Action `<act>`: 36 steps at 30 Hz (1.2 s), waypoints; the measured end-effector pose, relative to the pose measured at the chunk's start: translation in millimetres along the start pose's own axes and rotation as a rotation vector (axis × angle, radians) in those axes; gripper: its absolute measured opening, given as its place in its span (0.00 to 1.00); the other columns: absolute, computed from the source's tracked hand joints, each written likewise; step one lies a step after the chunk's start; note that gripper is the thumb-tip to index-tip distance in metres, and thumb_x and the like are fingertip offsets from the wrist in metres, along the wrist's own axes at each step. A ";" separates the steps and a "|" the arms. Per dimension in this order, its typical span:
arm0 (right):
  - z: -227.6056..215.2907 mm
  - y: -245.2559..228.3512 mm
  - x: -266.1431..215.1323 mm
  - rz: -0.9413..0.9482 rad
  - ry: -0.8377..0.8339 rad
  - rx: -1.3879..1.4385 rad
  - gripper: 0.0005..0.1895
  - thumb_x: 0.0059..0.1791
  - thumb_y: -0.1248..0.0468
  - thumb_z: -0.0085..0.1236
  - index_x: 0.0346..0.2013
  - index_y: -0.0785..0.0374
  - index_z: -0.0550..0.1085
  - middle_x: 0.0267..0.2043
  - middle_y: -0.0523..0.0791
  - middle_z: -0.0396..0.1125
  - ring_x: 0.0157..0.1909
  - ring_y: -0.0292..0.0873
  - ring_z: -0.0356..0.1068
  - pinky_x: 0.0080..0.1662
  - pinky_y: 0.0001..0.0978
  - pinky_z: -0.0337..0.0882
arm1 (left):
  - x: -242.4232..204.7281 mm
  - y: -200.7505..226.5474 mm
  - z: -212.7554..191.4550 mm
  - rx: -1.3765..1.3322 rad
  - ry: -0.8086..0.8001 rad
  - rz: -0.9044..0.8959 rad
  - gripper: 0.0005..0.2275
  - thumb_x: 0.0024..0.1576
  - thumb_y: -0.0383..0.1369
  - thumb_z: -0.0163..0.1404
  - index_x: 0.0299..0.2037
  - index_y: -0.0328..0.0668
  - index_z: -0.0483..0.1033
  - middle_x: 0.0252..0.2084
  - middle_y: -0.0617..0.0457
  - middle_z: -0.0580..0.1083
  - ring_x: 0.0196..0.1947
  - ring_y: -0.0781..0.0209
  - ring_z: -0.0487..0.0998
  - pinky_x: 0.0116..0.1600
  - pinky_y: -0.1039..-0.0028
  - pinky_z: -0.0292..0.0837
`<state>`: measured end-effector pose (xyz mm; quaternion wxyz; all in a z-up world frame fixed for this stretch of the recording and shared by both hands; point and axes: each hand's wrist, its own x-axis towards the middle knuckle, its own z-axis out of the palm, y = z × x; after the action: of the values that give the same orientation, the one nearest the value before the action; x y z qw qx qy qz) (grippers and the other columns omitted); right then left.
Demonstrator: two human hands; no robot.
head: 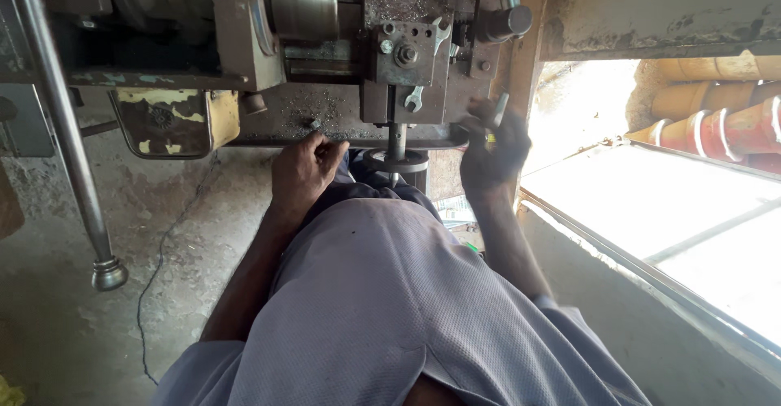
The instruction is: The person operates a metal lathe to machine a cylindrical metal part. They use a wrench to adjust the tool post and a file to smooth the rotating workpiece, then remove the finished part.
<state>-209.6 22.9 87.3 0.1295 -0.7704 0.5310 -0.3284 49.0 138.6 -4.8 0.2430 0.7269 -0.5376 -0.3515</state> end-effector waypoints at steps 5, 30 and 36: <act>17.9 8.7 38.7 -0.023 -0.650 -0.487 0.10 0.40 0.64 0.67 0.35 0.59 0.79 0.34 0.45 0.75 0.41 0.47 0.76 0.60 0.51 0.69 | 14.6 -7.3 0.4 -0.041 0.032 0.039 0.16 0.61 0.46 0.58 0.34 0.40 0.78 0.28 0.50 0.80 0.27 0.58 0.83 0.33 0.69 0.79; 64.9 -18.7 102.8 -0.115 -0.248 0.131 0.07 0.57 0.65 0.64 0.46 0.65 0.77 0.38 0.46 0.76 0.38 0.39 0.76 0.40 0.34 0.74 | 124.6 19.8 49.6 -0.783 -0.184 0.337 0.29 0.71 0.21 0.38 0.80 0.50 0.40 0.84 0.46 0.39 0.84 0.52 0.37 0.86 0.59 0.36; 52.2 -26.7 103.5 -0.318 -0.281 -0.028 0.09 0.55 0.64 0.69 0.45 0.63 0.77 0.37 0.45 0.74 0.37 0.42 0.75 0.39 0.36 0.74 | 134.4 11.2 54.0 -0.813 -0.190 0.340 0.28 0.72 0.22 0.40 0.80 0.49 0.44 0.83 0.44 0.41 0.83 0.51 0.40 0.86 0.60 0.44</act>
<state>-133.7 -67.6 100.9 0.1381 -0.8844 0.3839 -0.2268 23.9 8.5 -64.4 0.5124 0.4384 -0.4876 -0.5545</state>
